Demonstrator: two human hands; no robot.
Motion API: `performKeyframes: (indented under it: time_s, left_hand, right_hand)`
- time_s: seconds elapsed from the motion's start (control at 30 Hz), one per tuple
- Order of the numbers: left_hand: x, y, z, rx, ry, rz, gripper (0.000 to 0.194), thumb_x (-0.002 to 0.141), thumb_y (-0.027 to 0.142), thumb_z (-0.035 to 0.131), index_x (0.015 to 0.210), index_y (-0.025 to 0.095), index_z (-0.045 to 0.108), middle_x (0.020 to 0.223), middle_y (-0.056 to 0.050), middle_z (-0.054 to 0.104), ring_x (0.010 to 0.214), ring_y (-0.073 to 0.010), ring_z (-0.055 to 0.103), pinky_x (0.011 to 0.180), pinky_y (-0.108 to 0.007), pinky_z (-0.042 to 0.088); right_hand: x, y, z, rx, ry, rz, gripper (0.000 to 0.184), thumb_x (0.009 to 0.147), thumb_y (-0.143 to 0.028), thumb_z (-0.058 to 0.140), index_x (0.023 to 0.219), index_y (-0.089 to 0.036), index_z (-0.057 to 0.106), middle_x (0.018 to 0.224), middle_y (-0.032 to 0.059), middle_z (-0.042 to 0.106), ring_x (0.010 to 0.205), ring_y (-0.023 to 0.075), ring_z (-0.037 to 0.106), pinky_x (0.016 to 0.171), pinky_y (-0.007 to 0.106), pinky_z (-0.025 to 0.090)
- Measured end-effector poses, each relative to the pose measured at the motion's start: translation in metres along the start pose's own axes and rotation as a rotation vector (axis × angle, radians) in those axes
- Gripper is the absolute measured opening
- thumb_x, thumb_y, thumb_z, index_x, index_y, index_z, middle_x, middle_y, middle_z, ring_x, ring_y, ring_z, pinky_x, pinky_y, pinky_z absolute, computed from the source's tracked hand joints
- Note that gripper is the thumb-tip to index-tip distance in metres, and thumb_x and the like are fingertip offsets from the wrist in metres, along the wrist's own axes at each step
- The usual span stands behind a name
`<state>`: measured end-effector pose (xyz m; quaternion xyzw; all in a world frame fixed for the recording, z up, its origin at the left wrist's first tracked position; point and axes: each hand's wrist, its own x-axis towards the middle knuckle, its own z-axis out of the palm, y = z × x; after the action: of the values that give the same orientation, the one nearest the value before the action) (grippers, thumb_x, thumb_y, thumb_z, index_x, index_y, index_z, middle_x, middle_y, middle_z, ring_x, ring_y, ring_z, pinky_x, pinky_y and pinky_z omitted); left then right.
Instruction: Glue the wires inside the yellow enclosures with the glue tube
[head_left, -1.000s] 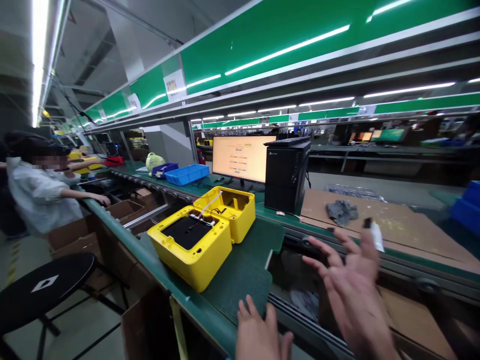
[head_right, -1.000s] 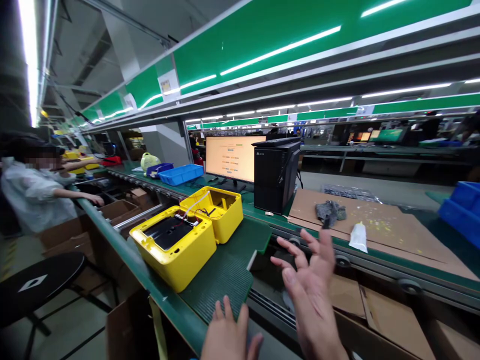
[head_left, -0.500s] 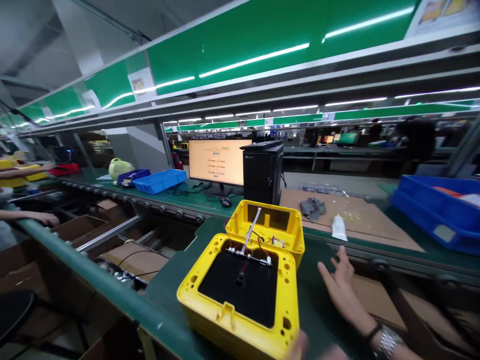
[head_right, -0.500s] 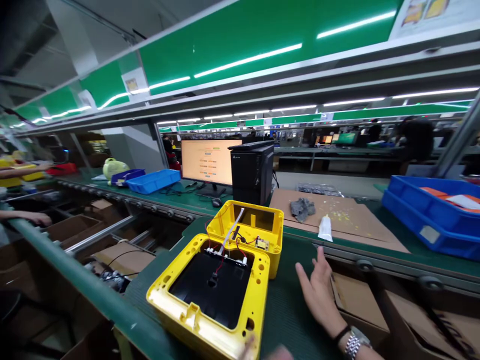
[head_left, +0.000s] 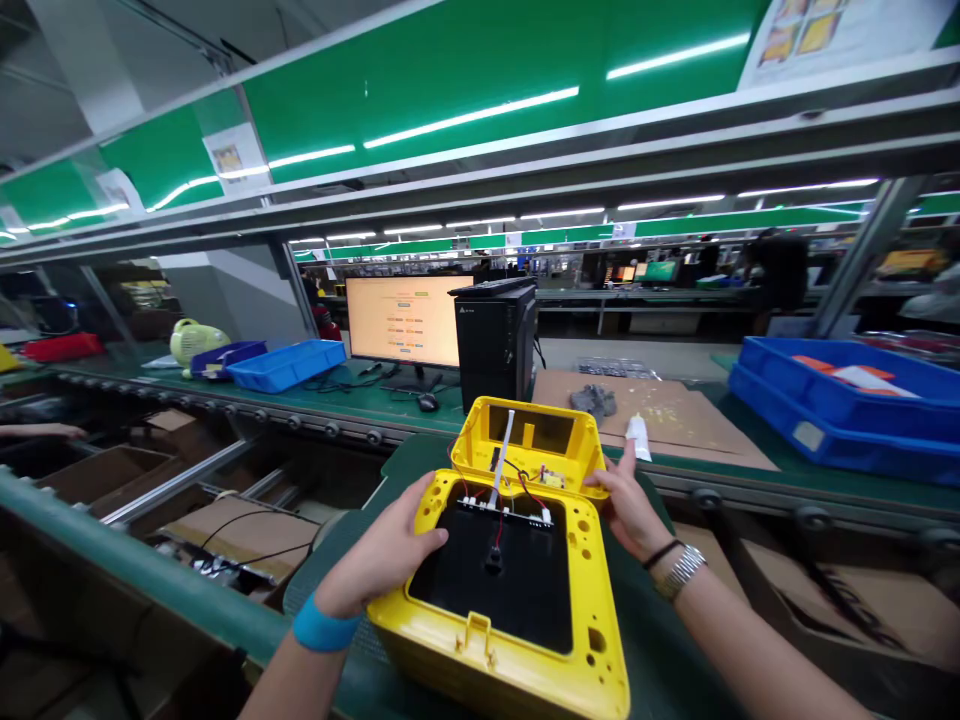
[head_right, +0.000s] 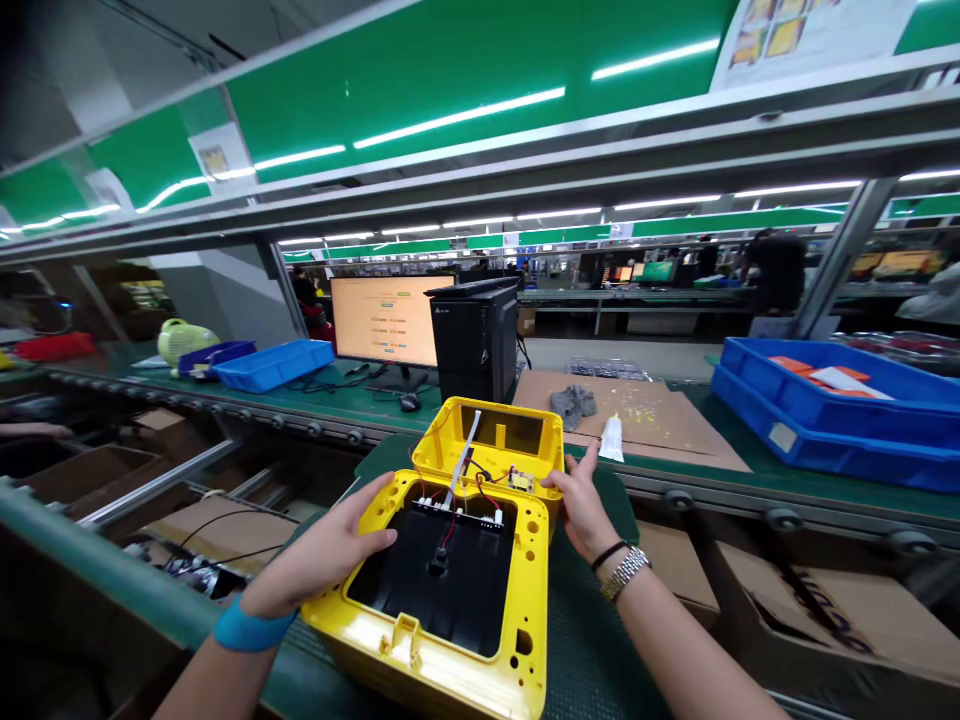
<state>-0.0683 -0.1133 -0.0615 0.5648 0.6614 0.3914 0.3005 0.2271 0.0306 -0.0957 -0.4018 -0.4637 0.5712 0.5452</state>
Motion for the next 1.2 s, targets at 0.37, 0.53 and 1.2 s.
performKeyframes:
  time_s: [0.37, 0.53, 1.2]
  left_hand:
    - [-0.005, 0.013, 0.007, 0.026, 0.05, 0.058, 0.074, 0.073, 0.024, 0.065, 0.146, 0.021, 0.051, 0.153, -0.011, 0.051, 0.143, -0.0334, 0.046, 0.122, -0.049, 0.033]
    - [-0.005, 0.006, 0.009, 0.008, 0.005, -0.023, 0.084, 0.075, 0.032, 0.061, 0.154, 0.015, 0.037, 0.162, -0.012, 0.037, 0.15, -0.0317, 0.034, 0.127, -0.05, 0.022]
    - [0.033, 0.094, 0.031, 0.687, -0.109, 0.63, 0.039, 0.09, 0.02, 0.063, 0.127, 0.035, 0.068, 0.153, -0.008, 0.044, 0.145, -0.0369, 0.034, 0.113, -0.062, 0.034]
  right_hand:
    - [0.003, -0.004, 0.004, 0.05, 0.004, 0.06, 0.131, 0.056, -0.007, 0.058, 0.159, -0.036, -0.018, 0.135, 0.0058, 0.062, 0.081, 0.0193, 0.069, 0.06, 0.027, 0.06]
    - [0.012, -0.003, -0.001, -0.034, 0.011, -0.005, 0.129, 0.055, -0.009, 0.056, 0.161, -0.036, -0.013, 0.145, 0.004, 0.057, 0.089, 0.0188, 0.068, 0.061, 0.023, 0.058]
    - [0.018, 0.001, 0.005, -0.209, -0.038, -0.128, 0.123, 0.064, -0.013, 0.055, 0.159, -0.031, -0.021, 0.169, 0.0072, 0.015, 0.141, 0.0256, 0.046, 0.101, 0.034, 0.055]
